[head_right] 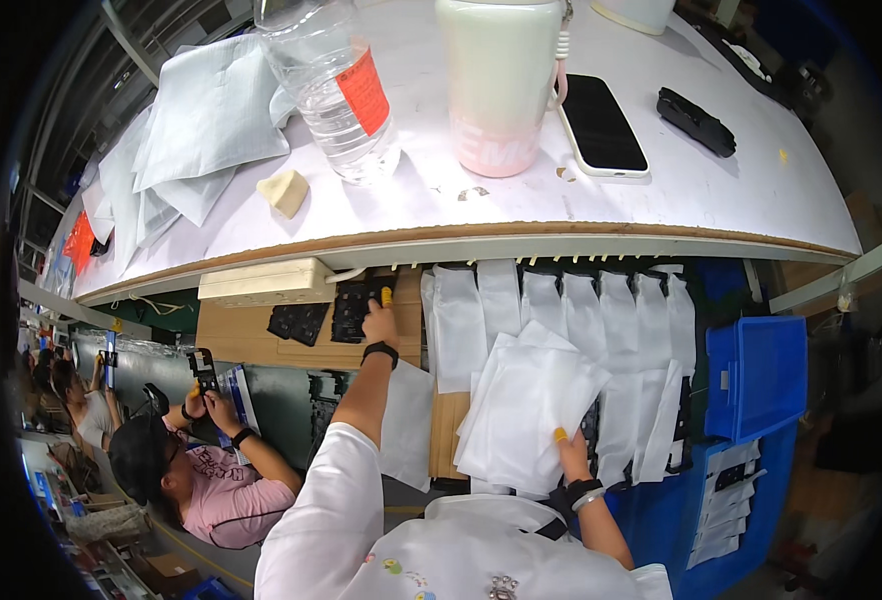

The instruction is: The person is assembling plastic components and placing them into individual protective bags.

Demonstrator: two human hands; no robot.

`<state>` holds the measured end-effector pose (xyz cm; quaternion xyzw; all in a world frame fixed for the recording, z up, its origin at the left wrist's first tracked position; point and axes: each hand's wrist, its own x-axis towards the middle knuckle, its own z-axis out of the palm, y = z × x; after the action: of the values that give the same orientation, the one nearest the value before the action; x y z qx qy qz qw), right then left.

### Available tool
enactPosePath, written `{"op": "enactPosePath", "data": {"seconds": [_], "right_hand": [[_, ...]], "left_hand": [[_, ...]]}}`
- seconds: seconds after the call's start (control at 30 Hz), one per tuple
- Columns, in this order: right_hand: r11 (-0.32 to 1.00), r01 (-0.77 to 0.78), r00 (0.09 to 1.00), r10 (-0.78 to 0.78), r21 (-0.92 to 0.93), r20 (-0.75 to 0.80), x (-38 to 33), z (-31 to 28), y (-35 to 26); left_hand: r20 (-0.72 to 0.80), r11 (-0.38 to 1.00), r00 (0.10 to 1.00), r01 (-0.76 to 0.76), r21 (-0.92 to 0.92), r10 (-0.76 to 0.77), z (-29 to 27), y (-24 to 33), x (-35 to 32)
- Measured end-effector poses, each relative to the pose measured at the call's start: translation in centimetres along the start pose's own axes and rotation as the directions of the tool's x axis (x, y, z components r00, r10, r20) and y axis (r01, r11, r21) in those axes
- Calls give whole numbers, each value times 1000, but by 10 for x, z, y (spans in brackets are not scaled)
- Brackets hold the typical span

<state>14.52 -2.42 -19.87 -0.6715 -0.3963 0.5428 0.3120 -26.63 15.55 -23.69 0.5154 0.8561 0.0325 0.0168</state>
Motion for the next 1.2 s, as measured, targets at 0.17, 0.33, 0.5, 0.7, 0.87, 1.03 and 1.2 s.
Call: {"op": "enactPosePath", "data": {"seconds": [0.17,0.33,0.5,0.7,0.87,1.03,1.2], "right_hand": [[1000,11,999,-11,-13,-46,2,-11,19],[996,-54,997,51,68,52,-1,-5,-5],[990,16,1000,-17,138,6,-2,-19,3],[962,-23,996,47,274,-82,-18,-42,-9],[945,-80,997,76,317,25,-18,-32,-18],[960,-53,999,51,274,12,-3,-27,7],[944,-82,990,40,320,135,-3,-4,2]], "left_hand": [[59,975,975,217,-56,-214,-54,23,2],[-140,796,988,-138,-589,67,-52,30,-48],[158,629,937,-80,-774,313,-66,79,-152],[23,822,996,-61,-566,90,-63,102,-172],[17,637,996,71,-768,-91,-7,67,-121],[321,542,941,215,-812,107,-91,51,-102],[298,25,921,301,-953,253,-157,62,-186]]}}
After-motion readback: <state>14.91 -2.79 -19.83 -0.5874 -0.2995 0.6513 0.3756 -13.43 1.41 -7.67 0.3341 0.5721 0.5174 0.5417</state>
